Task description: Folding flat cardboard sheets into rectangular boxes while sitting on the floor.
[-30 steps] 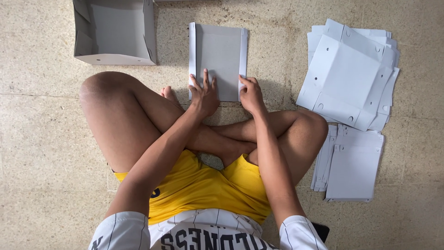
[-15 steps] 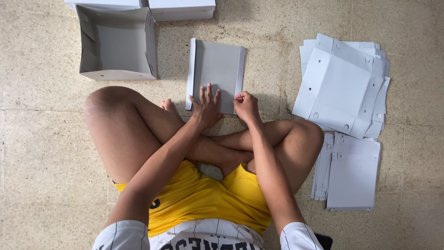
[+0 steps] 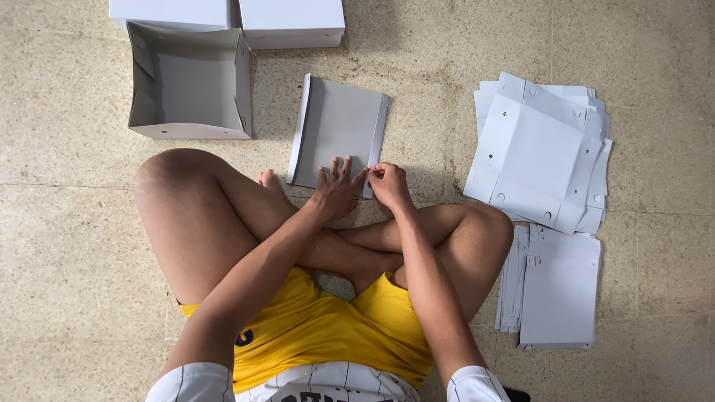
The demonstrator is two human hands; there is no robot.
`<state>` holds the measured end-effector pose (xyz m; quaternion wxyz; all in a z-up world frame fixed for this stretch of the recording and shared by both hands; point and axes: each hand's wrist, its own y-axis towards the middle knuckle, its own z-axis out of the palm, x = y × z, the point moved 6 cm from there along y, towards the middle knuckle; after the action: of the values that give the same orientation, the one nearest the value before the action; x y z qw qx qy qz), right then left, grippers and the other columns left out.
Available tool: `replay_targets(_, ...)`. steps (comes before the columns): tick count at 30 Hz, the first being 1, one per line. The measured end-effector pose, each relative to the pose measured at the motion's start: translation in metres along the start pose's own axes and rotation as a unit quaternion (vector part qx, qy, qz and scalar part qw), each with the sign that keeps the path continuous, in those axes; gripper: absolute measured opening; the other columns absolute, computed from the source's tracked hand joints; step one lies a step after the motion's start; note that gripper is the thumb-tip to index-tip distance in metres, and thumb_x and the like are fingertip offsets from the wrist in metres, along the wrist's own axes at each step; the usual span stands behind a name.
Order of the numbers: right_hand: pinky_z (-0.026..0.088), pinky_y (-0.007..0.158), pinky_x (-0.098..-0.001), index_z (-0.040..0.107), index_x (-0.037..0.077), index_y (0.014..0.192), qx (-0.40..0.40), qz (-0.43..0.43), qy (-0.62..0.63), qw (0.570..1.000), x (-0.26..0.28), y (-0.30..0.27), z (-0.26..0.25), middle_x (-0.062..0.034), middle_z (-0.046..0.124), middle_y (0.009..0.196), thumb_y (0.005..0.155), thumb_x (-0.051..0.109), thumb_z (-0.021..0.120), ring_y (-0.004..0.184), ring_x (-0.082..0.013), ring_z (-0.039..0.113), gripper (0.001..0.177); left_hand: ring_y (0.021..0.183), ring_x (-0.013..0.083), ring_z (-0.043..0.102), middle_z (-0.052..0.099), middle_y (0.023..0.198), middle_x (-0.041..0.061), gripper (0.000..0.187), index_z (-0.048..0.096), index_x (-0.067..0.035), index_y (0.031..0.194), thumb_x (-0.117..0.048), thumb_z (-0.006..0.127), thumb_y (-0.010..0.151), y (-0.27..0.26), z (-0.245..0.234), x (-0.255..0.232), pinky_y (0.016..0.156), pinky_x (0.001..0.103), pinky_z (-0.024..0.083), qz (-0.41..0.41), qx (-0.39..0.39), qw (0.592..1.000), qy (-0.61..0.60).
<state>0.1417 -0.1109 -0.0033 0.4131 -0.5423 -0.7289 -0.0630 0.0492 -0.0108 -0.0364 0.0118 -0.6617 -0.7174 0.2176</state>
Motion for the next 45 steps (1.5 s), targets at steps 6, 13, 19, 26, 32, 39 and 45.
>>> replay_targets(6, 0.058, 0.076, -0.0427, 0.079, 0.015, 0.090, 0.020, 0.028, -0.021, 0.999, 0.006, -0.007, -0.004, -0.0060, 0.077, 0.082, 0.079, 0.029, 0.065, 0.085, -0.0279, 0.074, 0.022, 0.148, 0.0519, 0.023, 0.018, 0.167, 0.022, 0.085, 0.026, -0.029, 0.161, -0.042, 0.069, 0.089, -0.001, -0.002, 0.000, 0.110, 0.069, 0.028, 0.003, -0.004, 1.000, 0.025)
replay_targets(13, 0.055, 0.079, -0.0469, 0.081, 0.014, 0.088, 0.061, 0.044, -0.047, 0.996, -0.010, -0.004, -0.010, -0.0105, 0.077, 0.087, 0.077, 0.032, 0.067, 0.096, -0.0363, 0.072, 0.025, 0.150, 0.0475, 0.024, 0.020, 0.168, 0.017, 0.081, 0.032, -0.036, 0.159, -0.038, 0.071, 0.088, -0.004, -0.001, -0.002, 0.110, 0.067, 0.030, -0.010, -0.010, 0.996, 0.083)
replay_targets(19, 0.054, 0.079, -0.0453, 0.081, 0.014, 0.083, 0.141, 0.062, -0.081, 0.985, -0.016, -0.012, -0.009, -0.0100, 0.076, 0.075, 0.071, 0.035, 0.070, 0.087, -0.0313, 0.074, 0.027, 0.151, 0.0479, 0.022, 0.018, 0.168, 0.018, 0.081, 0.030, -0.038, 0.159, -0.037, 0.069, 0.088, 0.001, 0.006, -0.003, 0.111, 0.066, 0.029, -0.017, 0.001, 0.997, 0.079)
replay_targets(26, 0.056, 0.083, -0.0442, 0.081, 0.018, 0.086, 0.160, 0.054, -0.130, 0.977, 0.001, -0.022, -0.010, -0.0087, 0.078, 0.084, 0.076, 0.034, 0.068, 0.097, -0.0339, 0.072, 0.023, 0.150, 0.0491, 0.022, 0.020, 0.168, 0.018, 0.075, 0.036, -0.037, 0.157, -0.034, 0.067, 0.089, 0.008, 0.012, -0.002, 0.110, 0.065, 0.030, -0.027, 0.009, 0.997, 0.069)
replay_targets(32, 0.056, 0.089, -0.0449, 0.081, 0.019, 0.094, 0.121, 0.067, -0.130, 0.982, 0.007, -0.026, -0.014, -0.0095, 0.078, 0.095, 0.079, 0.032, 0.067, 0.104, -0.0349, 0.070, 0.024, 0.151, 0.0488, 0.021, 0.020, 0.168, 0.018, 0.073, 0.034, -0.037, 0.158, -0.035, 0.066, 0.092, -0.001, 0.010, -0.005, 0.110, 0.066, 0.029, -0.026, 0.008, 0.996, 0.089)
replay_targets(39, 0.057, 0.085, -0.0453, 0.080, 0.018, 0.094, 0.078, 0.056, -0.138, 0.986, -0.030, 0.025, -0.012, -0.0068, 0.077, 0.090, 0.080, 0.030, 0.068, 0.100, -0.0313, 0.071, 0.022, 0.151, 0.0480, 0.019, 0.014, 0.169, 0.019, 0.076, 0.028, -0.037, 0.160, -0.036, 0.064, 0.094, -0.010, 0.013, -0.009, 0.109, 0.068, 0.029, -0.020, 0.022, 0.991, 0.134)
replay_targets(45, 0.055, 0.083, -0.0463, 0.079, 0.012, 0.098, 0.089, 0.017, -0.132, 0.987, -0.012, 0.050, -0.025, -0.0092, 0.077, 0.086, 0.082, 0.024, 0.065, 0.095, -0.0327, 0.072, 0.024, 0.151, 0.0491, 0.019, 0.014, 0.168, 0.021, 0.074, 0.030, -0.036, 0.160, -0.039, 0.065, 0.094, -0.011, 0.003, -0.014, 0.110, 0.068, 0.029, -0.027, 0.037, 0.991, 0.125)
